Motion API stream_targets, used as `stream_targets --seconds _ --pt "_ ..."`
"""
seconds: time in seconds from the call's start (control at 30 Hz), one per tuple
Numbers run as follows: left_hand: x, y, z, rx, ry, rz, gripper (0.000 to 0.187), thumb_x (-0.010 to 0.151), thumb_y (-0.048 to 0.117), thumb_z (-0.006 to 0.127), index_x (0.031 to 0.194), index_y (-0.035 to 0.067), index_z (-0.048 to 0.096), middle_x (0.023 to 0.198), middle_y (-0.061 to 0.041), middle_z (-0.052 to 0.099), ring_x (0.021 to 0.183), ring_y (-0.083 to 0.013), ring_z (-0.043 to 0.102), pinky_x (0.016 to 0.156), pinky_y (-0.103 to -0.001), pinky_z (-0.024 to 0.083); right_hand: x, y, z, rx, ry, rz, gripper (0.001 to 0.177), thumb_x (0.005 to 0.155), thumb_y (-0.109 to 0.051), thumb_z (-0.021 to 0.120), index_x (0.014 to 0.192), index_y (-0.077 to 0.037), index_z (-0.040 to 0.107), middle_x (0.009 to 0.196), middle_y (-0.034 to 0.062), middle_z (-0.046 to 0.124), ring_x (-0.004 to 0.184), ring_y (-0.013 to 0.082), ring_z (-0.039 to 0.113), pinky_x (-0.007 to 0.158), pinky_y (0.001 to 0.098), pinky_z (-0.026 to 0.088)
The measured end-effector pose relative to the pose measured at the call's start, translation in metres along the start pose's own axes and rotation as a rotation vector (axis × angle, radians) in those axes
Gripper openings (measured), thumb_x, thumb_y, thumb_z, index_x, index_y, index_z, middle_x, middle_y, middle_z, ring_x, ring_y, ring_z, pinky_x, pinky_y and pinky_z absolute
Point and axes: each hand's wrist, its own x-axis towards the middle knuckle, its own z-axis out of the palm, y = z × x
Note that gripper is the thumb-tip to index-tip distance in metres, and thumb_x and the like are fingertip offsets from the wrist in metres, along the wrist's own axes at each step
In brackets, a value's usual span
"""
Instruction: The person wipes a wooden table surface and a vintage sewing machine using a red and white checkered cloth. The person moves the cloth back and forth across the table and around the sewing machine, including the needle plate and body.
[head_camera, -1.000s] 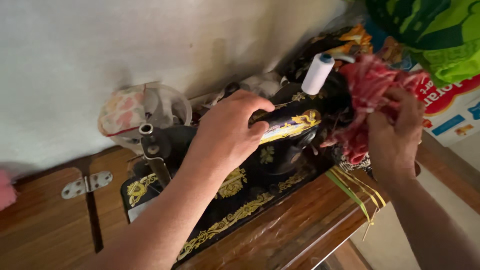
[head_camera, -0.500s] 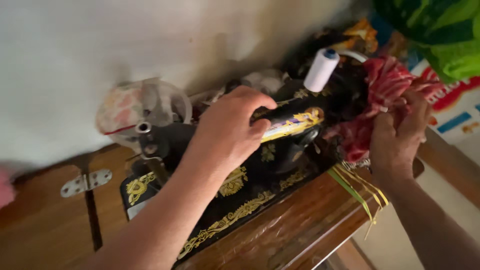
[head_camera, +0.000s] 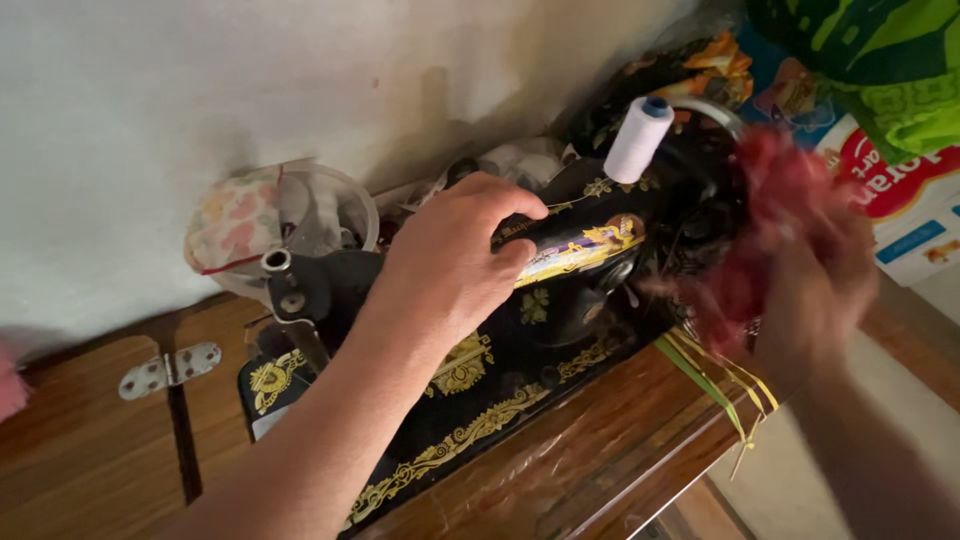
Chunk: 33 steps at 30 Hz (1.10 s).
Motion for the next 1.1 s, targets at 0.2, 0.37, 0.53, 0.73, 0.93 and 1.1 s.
stream_targets --seconds 0.2,0.37,0.53,0.73,0.93,1.1 --pt "-0.001 0.0 0.0 0.034 0.01 0.011 0.031 0.082 0.019 0.072 0.112 0.014 0.074 0.121 -0.009 0.068 0.111 -0.0325 0.065 0.096 -0.044 0.049 -0.133 0.031 0.009 -0.208 -0.476 -0.35 0.036 0.091 -0.019 0.065 0.125 -0.009 0.063 0.128 0.0133 0.065 0.117 0.0321 0.063 0.096 0.0479 0.053" --pt "0.001 -0.003 0.0 0.031 -0.017 0.054 0.03 0.085 0.016 0.071 0.115 0.012 0.073 0.123 -0.011 0.068 0.113 -0.0327 0.065 0.099 -0.043 0.049 -0.154 0.029 0.066 -0.351 -0.733 -0.566 0.06 0.069 -0.003 0.073 0.128 -0.004 0.064 0.129 0.0267 0.054 0.119 0.0499 0.054 0.098 0.0568 0.048" --pt "-0.016 0.005 0.005 -0.156 0.198 0.312 0.022 0.095 0.001 0.069 0.115 0.009 0.07 0.13 -0.013 0.068 0.111 -0.0265 0.072 0.095 -0.035 0.057 -0.168 0.018 0.089 -0.393 -0.787 -0.571 0.048 0.077 -0.014 0.075 0.124 -0.007 0.068 0.127 0.0209 0.059 0.12 0.0401 0.054 0.102 0.0556 0.044" --pt "-0.129 0.01 0.022 -0.328 0.201 0.3 0.023 0.098 -0.004 0.071 0.119 0.007 0.07 0.114 -0.009 0.072 0.098 -0.0175 0.075 0.085 -0.03 0.063 -0.153 0.026 0.091 -0.428 -0.882 -0.955 0.046 0.066 -0.02 0.074 0.11 -0.009 0.069 0.126 0.0138 0.061 0.127 0.0408 0.052 0.109 0.0615 0.041" --pt "-0.236 -0.06 0.058 -0.154 -0.103 0.231 0.015 0.095 0.01 0.077 0.108 0.016 0.072 0.116 -0.005 0.072 0.095 -0.0159 0.073 0.075 -0.032 0.061 -0.149 0.014 0.128 -0.375 -0.886 -0.94 0.025 0.071 -0.01 0.067 0.096 -0.01 0.071 0.121 0.0102 0.066 0.12 0.0356 0.058 0.103 0.0505 0.046" --pt "-0.264 -0.128 0.081 0.132 -0.017 0.231 0.028 0.08 0.004 0.071 0.103 0.02 0.071 0.122 -0.007 0.069 0.103 -0.0256 0.07 0.083 -0.042 0.059 -0.136 -0.015 0.14 -0.259 -0.994 -0.454 0.019 0.086 -0.006 0.06 0.099 -0.015 0.07 0.121 0.008 0.066 0.111 0.0358 0.062 0.095 0.051 0.05"
